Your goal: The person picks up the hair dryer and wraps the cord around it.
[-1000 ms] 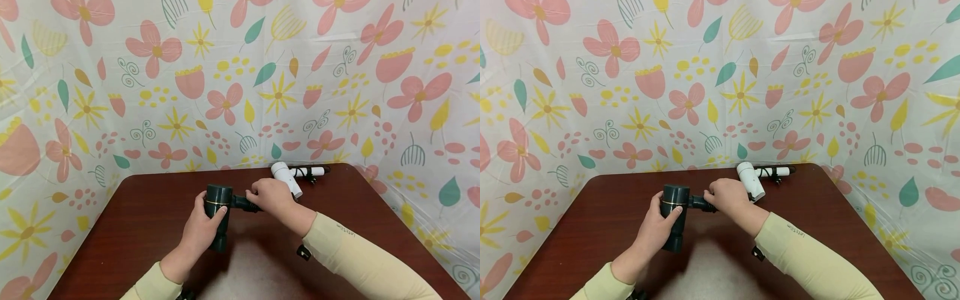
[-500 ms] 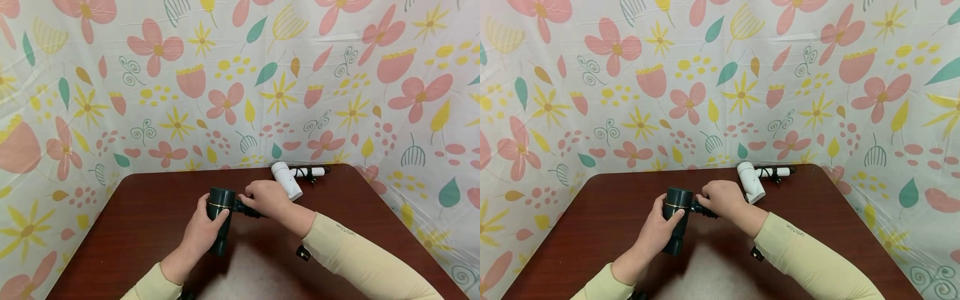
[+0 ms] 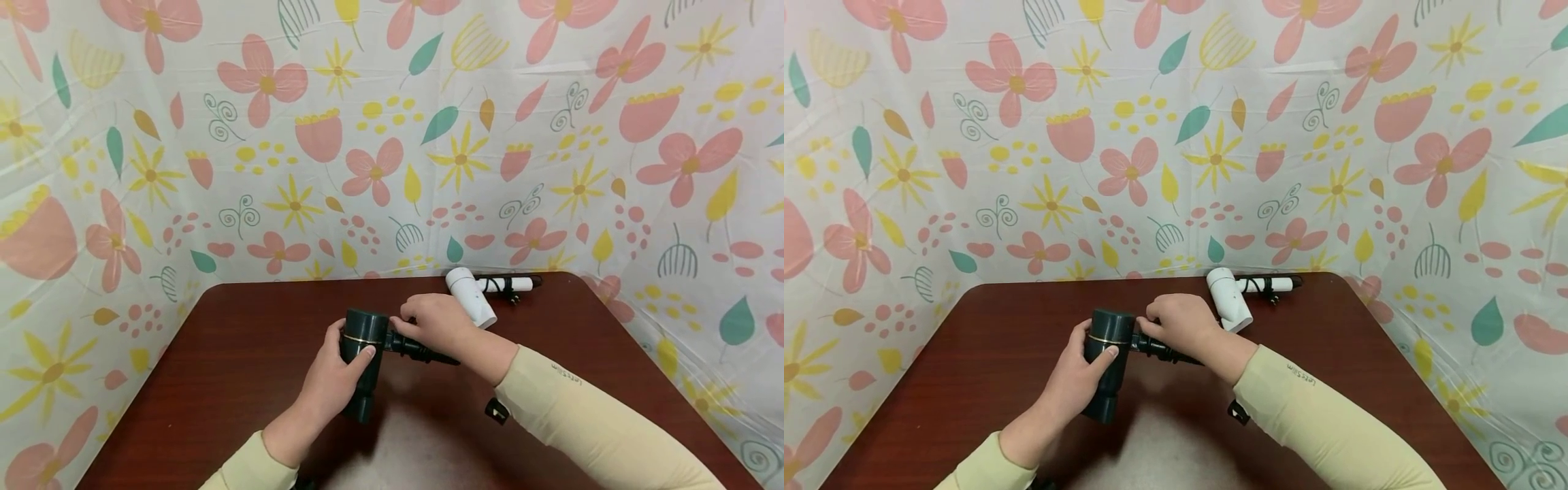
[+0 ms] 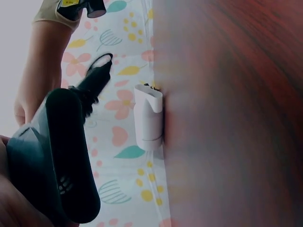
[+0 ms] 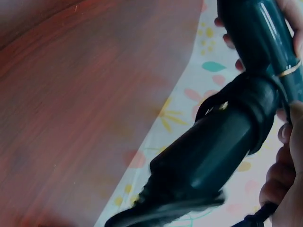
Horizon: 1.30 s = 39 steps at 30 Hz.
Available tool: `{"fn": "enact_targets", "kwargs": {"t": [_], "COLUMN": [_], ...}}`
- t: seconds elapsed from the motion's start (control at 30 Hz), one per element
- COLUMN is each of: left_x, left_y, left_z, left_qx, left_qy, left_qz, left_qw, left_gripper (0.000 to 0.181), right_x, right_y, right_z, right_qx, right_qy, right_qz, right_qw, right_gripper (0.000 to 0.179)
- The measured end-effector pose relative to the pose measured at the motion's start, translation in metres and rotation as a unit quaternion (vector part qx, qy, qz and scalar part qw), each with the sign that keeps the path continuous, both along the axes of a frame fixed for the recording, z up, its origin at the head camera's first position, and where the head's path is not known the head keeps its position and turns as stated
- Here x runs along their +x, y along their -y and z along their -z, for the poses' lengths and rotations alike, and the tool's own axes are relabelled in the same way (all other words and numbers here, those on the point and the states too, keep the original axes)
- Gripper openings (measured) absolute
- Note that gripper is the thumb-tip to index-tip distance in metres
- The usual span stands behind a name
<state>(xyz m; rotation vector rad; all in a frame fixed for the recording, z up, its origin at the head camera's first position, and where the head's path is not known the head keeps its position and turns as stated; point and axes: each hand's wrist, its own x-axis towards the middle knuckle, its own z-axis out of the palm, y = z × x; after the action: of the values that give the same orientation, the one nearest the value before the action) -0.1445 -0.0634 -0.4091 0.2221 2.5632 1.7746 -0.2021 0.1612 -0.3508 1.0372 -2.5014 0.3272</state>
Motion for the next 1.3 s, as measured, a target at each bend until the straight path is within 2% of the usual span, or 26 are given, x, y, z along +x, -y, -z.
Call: {"fn": "enact_targets", "kwargs": {"t": [0.13, 0.27, 0.43, 0.53, 0.63, 0.73, 0.8, 0.93, 1.0, 1.03, 1.1, 1.2, 1.27, 1.3], "left_x": [0.002, 0.003, 0.005, 0.006, 0.007, 0.009, 0.010, 0.012, 0.011, 0.010, 0.008, 0.004, 0.002, 0.000], "left_y": [0.007, 0.013, 0.020, 0.023, 0.026, 0.027, 0.027, 0.024, 0.020, 0.018, 0.013, 0.006, 0.001, -0.001], "left_z": [0.001, 0.000, 0.001, 0.003, 0.002, -0.001, -0.004, -0.010, -0.013, -0.013, -0.014, -0.012, -0.011, -0.010], "left_qx": [0.001, 0.010, 0.034, 0.046, 0.065, 0.089, 0.120, 0.195, 0.225, 0.233, 0.239, 0.236, 0.233, 0.237], "left_qy": [-0.002, 0.002, 0.001, 0.004, 0.016, 0.030, 0.041, 0.049, 0.041, 0.035, 0.019, -0.003, -0.016, -0.021], "left_qz": [0.017, 0.042, 0.061, 0.071, 0.080, 0.080, 0.082, 0.082, 0.078, 0.072, 0.055, 0.032, 0.020, 0.017], "left_qw": [0.9999, 0.9991, 0.9976, 0.9964, 0.9946, 0.9923, 0.9885, 0.9760, 0.9703, 0.9691, 0.9693, 0.9713, 0.9722, 0.9711], "left_gripper": [0.074, 0.068, 0.061, 0.058, 0.054, 0.050, 0.048, 0.048, 0.048, 0.048, 0.048, 0.050, 0.052, 0.053], "right_x": [-0.003, -0.007, -0.007, -0.007, -0.007, -0.007, -0.007, -0.011, -0.013, -0.013, -0.011, -0.004, -0.001, -0.001], "right_y": [-0.005, -0.012, -0.020, -0.024, -0.028, -0.030, -0.031, -0.029, -0.028, -0.027, -0.024, -0.018, -0.008, -0.002], "right_z": [-0.004, -0.009, -0.010, -0.008, -0.007, -0.007, -0.005, 0.006, 0.014, 0.019, 0.026, 0.035, 0.038, 0.039], "right_qx": [0.006, 0.005, -0.027, -0.041, -0.067, -0.099, -0.115, -0.156, -0.204, -0.226, -0.268, -0.321, -0.362, -0.371], "right_qy": [0.074, 0.154, 0.230, 0.275, 0.321, 0.355, 0.369, 0.372, 0.398, 0.404, 0.434, 0.504, 0.530, 0.532], "right_qz": [-0.048, -0.096, -0.133, -0.142, -0.154, -0.170, -0.177, -0.177, -0.186, -0.193, -0.198, -0.174, -0.148, -0.131], "right_qw": [0.9961, 0.9833, 0.9636, 0.9499, 0.9322, 0.9139, 0.9049, 0.8978, 0.8747, 0.8651, 0.8372, 0.7829, 0.7523, 0.7494], "right_gripper": [0.043, 0.034, 0.017, 0.015, 0.015, 0.019, 0.023, 0.026, 0.027, 0.026, 0.032, 0.049, 0.056, 0.056]}}
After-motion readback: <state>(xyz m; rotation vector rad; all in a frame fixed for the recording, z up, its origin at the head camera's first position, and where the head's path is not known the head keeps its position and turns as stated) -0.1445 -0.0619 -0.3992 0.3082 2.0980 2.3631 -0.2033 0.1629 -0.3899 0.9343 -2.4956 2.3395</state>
